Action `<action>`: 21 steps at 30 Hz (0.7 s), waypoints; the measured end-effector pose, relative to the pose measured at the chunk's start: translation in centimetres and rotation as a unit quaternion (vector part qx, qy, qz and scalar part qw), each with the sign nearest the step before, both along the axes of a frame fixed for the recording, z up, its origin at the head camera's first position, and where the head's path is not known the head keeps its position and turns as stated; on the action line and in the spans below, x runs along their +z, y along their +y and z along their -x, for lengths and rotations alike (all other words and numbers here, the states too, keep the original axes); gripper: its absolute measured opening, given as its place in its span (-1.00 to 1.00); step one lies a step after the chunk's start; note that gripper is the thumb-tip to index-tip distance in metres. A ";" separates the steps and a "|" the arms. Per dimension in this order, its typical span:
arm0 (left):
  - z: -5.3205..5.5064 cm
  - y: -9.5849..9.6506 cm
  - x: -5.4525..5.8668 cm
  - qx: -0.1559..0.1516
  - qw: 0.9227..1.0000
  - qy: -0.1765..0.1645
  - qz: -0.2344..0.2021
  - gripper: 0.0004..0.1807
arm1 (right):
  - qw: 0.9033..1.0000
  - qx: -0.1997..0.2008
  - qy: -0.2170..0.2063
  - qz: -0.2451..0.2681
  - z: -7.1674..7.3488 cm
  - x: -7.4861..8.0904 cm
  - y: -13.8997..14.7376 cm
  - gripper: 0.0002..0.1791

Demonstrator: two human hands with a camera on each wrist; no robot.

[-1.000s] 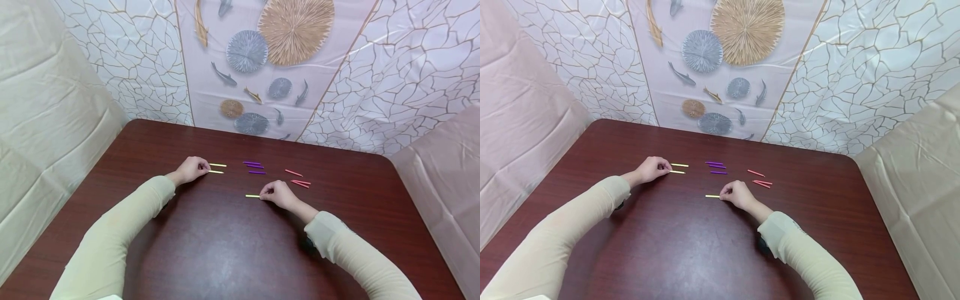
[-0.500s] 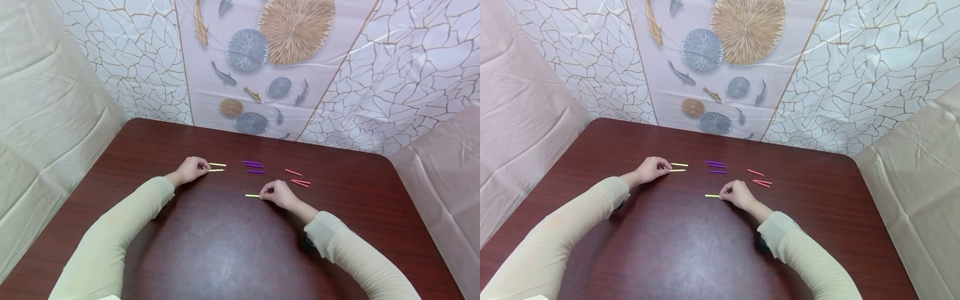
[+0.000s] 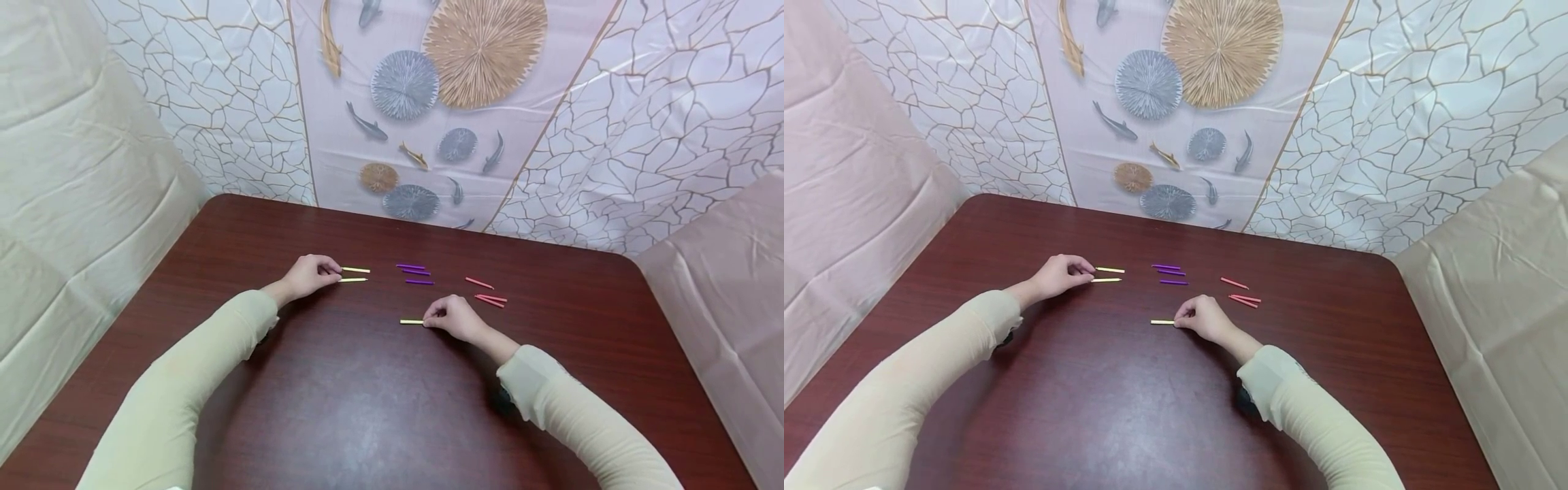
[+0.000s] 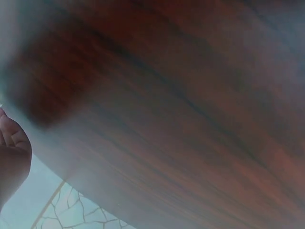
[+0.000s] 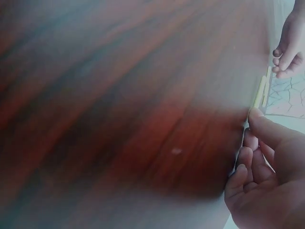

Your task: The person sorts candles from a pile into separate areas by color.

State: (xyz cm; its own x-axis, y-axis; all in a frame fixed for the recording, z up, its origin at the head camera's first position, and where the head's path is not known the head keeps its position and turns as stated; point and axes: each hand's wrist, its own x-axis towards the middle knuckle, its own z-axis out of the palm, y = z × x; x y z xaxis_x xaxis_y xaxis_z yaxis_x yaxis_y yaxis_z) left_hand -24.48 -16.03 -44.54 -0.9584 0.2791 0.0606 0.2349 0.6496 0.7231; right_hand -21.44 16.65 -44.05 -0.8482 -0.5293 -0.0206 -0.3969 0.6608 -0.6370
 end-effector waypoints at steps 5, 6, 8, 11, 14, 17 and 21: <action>-0.7 -0.7 0.7 0.021 1.000 -0.004 -0.019 -0.82 | 1.000 0.004 0.007 -0.003 0.3 0.3 -0.9 -0.94; -0.9 -0.8 0.8 0.025 0.999 -0.004 -0.021 -0.82 | 1.000 0.002 0.007 -0.003 0.4 0.4 -1.2 -0.94; -1.1 -1.0 1.0 0.034 0.999 -0.008 -0.028 -0.80 | 1.000 -0.001 0.010 -0.005 0.6 0.6 -1.6 -0.93; -1.7 -1.3 1.3 0.043 0.998 -0.011 -0.040 -0.79 | 1.000 -0.005 0.014 -0.006 1.1 0.9 -2.5 -0.93; -2.3 -1.6 1.6 0.049 0.997 -0.015 -0.052 -0.77 | 1.000 -0.008 0.019 -0.005 1.8 1.2 -3.6 -0.92; -2.8 -1.9 1.8 0.046 0.997 -0.017 -0.057 -0.77 | 1.000 -0.013 0.019 -0.003 2.4 1.5 -4.8 -0.92; -3.3 -2.2 2.0 0.041 0.997 -0.018 -0.058 -0.76 | 1.000 -0.022 0.016 -0.007 3.2 1.6 -6.5 -0.92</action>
State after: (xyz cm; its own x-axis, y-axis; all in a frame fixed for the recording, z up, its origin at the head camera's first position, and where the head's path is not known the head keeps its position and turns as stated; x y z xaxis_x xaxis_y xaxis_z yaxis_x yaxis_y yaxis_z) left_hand -21.19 -18.24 -42.56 -0.9800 0.1919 0.0531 0.1564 0.5769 0.8017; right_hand -24.67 10.17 -42.45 -0.8707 -0.4919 0.0006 -0.3882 0.6864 -0.6150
